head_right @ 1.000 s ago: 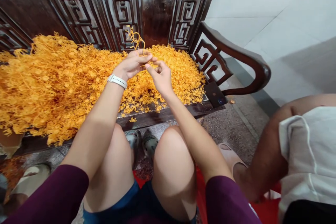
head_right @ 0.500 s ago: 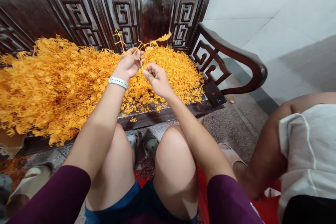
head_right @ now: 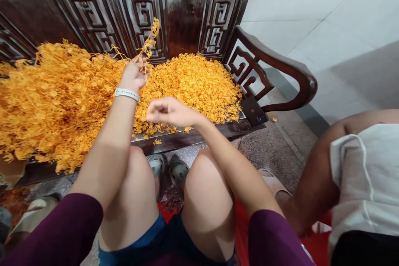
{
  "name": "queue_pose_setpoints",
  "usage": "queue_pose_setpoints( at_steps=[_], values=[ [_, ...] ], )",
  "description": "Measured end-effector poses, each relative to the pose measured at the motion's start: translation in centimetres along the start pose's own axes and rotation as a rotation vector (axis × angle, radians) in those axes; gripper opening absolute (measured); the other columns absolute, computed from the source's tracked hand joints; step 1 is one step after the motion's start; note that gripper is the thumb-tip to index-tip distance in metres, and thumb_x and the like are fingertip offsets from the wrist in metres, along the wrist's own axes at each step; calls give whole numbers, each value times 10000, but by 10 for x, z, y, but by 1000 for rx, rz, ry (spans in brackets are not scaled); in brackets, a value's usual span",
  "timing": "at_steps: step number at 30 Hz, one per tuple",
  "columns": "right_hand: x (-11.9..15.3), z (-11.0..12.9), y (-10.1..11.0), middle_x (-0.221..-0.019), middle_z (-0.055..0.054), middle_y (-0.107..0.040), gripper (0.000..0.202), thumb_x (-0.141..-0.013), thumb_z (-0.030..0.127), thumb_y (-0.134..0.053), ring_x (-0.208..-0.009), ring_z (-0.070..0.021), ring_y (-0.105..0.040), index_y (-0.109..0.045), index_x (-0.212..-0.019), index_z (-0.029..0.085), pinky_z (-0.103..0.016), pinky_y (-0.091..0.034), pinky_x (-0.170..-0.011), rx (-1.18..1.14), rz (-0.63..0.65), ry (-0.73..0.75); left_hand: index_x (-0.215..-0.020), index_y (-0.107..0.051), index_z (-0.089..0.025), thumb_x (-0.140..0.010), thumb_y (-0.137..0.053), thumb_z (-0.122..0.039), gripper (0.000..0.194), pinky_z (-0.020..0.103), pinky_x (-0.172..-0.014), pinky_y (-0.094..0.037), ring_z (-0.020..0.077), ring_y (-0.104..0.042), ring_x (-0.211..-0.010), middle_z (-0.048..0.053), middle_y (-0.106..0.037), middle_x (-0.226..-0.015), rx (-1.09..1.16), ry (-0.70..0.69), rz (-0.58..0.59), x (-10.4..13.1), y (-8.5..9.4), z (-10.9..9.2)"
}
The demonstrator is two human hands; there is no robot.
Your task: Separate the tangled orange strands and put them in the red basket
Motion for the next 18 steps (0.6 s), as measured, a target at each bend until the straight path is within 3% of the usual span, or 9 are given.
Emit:
queue_pose_setpoints(
  at_steps=[3,4,8,12,15,18],
  values=[
    [6,-17,63,-691,39,-529,376,-853,481,-818,-565,-81,-435,-557,-800,215,-261,-349,-537,-183,-527,-3,-992,-690,-271,-955,-677,-221,64,268,-620,-503,126,-590,-646,21,-716,-833,41,-76,-101,1,5,-4],
    [11,-25,80,-678,44,-505,408,-853,491,-805,-548,-79,-410,-505,-776,227,-259,-334,-521,-251,-676,-13,-992,-697,-268,-956,-679,-249,45,280,-648,-506,134,-611,-677,30,-733,-872,33,-87,-77,2,-2,-4],
    [30,-60,115,-764,40,-560,344,-794,355,-804,-547,-77,-414,-490,-892,254,-240,-327,-511,-480,-1048,-81,-1060,-714,-268,-976,-660,-338,122,292,-683,-503,148,-646,-722,49,-760,-964,-38,-102,67,5,-30,-2],
    [41,-81,119,-936,-4,-631,363,-754,255,-801,-666,-101,-554,-539,-1005,248,-251,-432,-584,-601,-1153,-184,-1127,-688,-259,-993,-657,-382,184,295,-704,-509,159,-672,-772,53,-764,-1029,-109,-108,143,11,-47,-1],
    [40,-76,118,-1008,-24,-647,322,-763,221,-782,-690,-95,-552,-613,-1036,232,-251,-441,-602,-512,-1084,-189,-1138,-673,-251,-986,-662,-337,175,306,-708,-514,162,-673,-766,57,-763,-1038,-146,-98,191,21,-58,0],
    [34,-65,114,-1024,-31,-667,361,-783,302,-813,-678,-92,-528,-644,-1097,242,-251,-428,-595,-424,-993,-159,-1134,-680,-232,-958,-649,-244,179,313,-691,-522,158,-665,-727,70,-759,-1025,-203,-71,256,34,-71,2]
  ],
)
Point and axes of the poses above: each hand's wrist, its own x-axis away from the middle knuckle, its own y-axis out of the back of the hand, z = x × y, the point moved 9 cm from there along -x, towards the middle knuckle
